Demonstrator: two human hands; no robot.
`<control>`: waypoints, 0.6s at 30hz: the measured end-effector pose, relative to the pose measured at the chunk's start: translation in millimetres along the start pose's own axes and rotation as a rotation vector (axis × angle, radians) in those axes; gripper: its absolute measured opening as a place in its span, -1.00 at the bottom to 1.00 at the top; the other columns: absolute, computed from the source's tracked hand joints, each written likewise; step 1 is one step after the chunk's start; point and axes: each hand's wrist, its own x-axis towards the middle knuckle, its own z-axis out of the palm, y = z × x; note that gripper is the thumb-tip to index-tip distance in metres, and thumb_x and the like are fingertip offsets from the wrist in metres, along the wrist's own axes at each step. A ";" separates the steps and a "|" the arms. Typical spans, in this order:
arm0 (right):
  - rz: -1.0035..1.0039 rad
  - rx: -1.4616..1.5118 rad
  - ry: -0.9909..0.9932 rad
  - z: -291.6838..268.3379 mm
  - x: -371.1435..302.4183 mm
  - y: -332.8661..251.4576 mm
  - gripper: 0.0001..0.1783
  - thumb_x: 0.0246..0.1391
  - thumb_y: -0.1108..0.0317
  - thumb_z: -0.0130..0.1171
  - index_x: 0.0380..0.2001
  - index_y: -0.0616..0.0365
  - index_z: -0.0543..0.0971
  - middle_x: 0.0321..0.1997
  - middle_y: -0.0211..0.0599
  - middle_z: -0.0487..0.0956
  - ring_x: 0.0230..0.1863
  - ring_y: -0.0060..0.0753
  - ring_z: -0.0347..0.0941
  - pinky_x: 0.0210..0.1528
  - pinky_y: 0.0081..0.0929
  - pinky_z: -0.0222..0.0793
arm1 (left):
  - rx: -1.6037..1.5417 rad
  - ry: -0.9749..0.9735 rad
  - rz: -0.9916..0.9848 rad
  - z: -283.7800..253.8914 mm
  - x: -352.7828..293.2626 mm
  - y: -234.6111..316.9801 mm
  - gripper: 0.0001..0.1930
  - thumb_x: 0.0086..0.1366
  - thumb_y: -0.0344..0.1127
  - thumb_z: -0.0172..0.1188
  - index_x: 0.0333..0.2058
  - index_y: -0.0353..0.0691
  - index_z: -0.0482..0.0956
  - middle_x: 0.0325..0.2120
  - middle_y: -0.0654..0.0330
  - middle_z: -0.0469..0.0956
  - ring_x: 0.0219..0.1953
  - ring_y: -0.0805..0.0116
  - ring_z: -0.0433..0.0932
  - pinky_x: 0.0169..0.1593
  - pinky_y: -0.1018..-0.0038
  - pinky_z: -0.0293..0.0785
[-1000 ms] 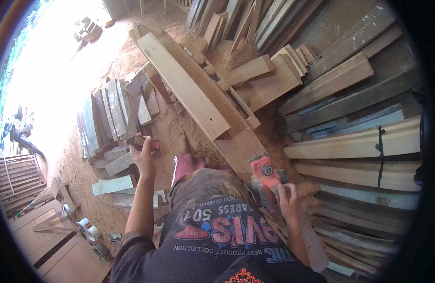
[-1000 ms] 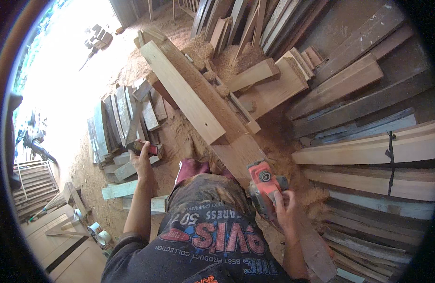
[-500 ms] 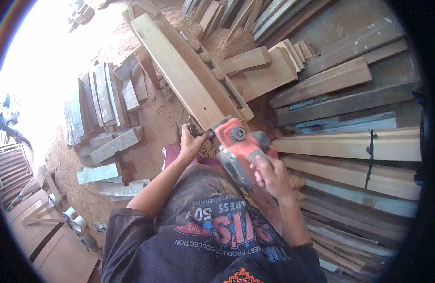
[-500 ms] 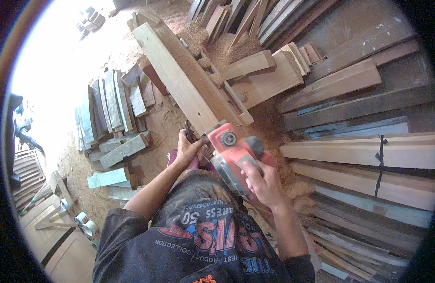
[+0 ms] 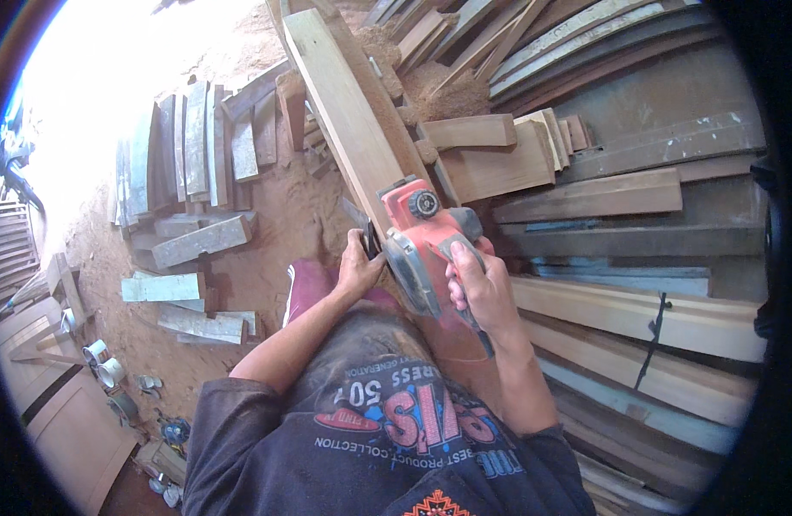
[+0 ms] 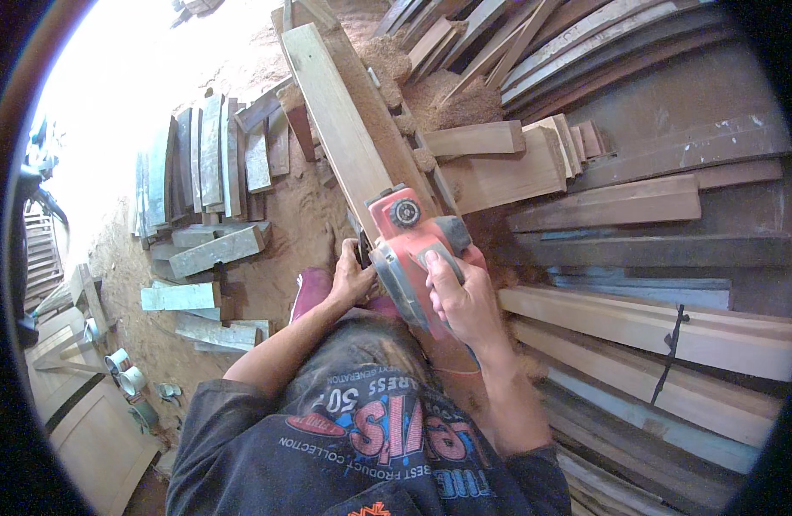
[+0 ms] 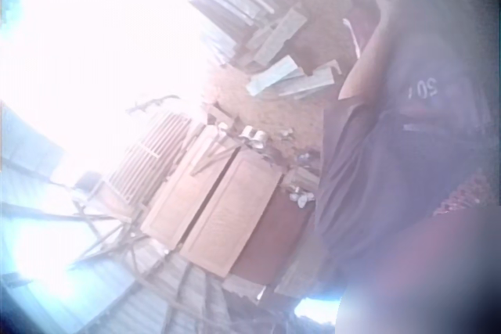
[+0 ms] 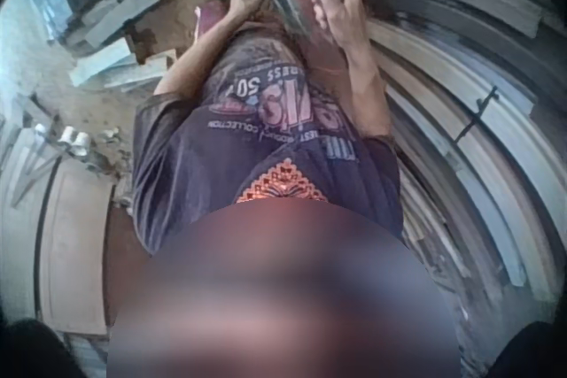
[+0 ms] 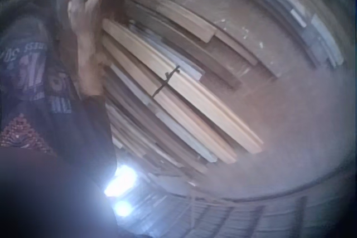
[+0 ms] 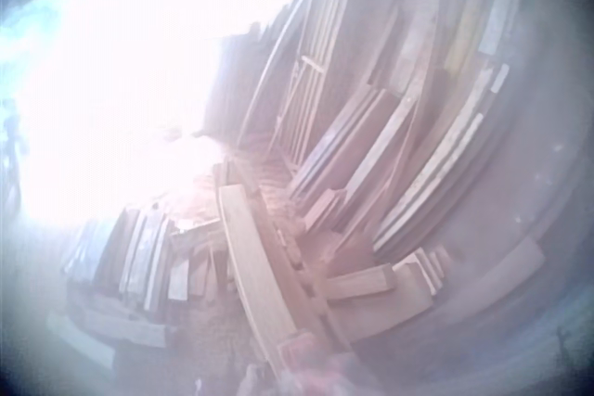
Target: The person uses a circular saw to cut a long wooden plank into smaller pieces, then uses a hand planer to smooth the cut edges. The person measures the wood with a metal ruler and continues planing to refine the surface.
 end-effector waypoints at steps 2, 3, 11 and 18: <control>-0.022 0.000 0.000 5.8 8.4 -7.2 -0.47 0.51 -0.10 0.14 -0.38 0.17 0.56 -0.52 -0.55 0.44 -0.60 -0.74 0.34 -0.59 -0.62 0.24 | -0.006 -0.019 -0.025 0.8 0.9 -2.5 -0.41 0.26 -0.20 0.49 0.11 -0.29 0.35 -0.18 -0.17 0.68 -0.08 -0.10 0.73 0.04 0.09 0.61; -0.002 -0.009 0.014 8.6 13.6 -11.1 -0.46 0.51 -0.10 0.14 -0.37 0.17 0.57 -0.52 -0.55 0.44 -0.60 -0.74 0.34 -0.59 -0.62 0.24 | -0.009 -0.031 -0.051 1.3 1.2 -3.6 -0.40 0.27 -0.20 0.49 0.11 -0.29 0.35 -0.18 -0.17 0.69 -0.08 -0.10 0.73 0.04 0.09 0.61; -0.125 -0.084 -0.030 10.9 43.3 -23.3 -0.41 0.46 -0.16 0.14 -0.39 0.20 0.64 -0.60 -0.58 0.46 -0.59 -0.73 0.36 -0.53 -0.61 0.26 | 0.033 0.032 0.079 -1.8 -2.1 -2.1 -0.40 0.26 -0.20 0.49 0.11 -0.29 0.36 -0.16 -0.19 0.69 -0.07 -0.09 0.74 0.04 0.10 0.62; 0.038 -0.060 -0.015 -17.8 -39.7 19.8 -0.47 0.54 -0.10 0.05 -0.33 0.16 0.58 -0.54 -0.53 0.44 -0.61 -0.73 0.32 -0.58 -0.61 0.22 | 0.005 -0.020 0.037 -1.6 0.8 -7.0 -0.42 0.26 -0.25 0.46 0.12 -0.30 0.35 -0.16 -0.21 0.68 -0.10 -0.11 0.72 0.04 0.08 0.61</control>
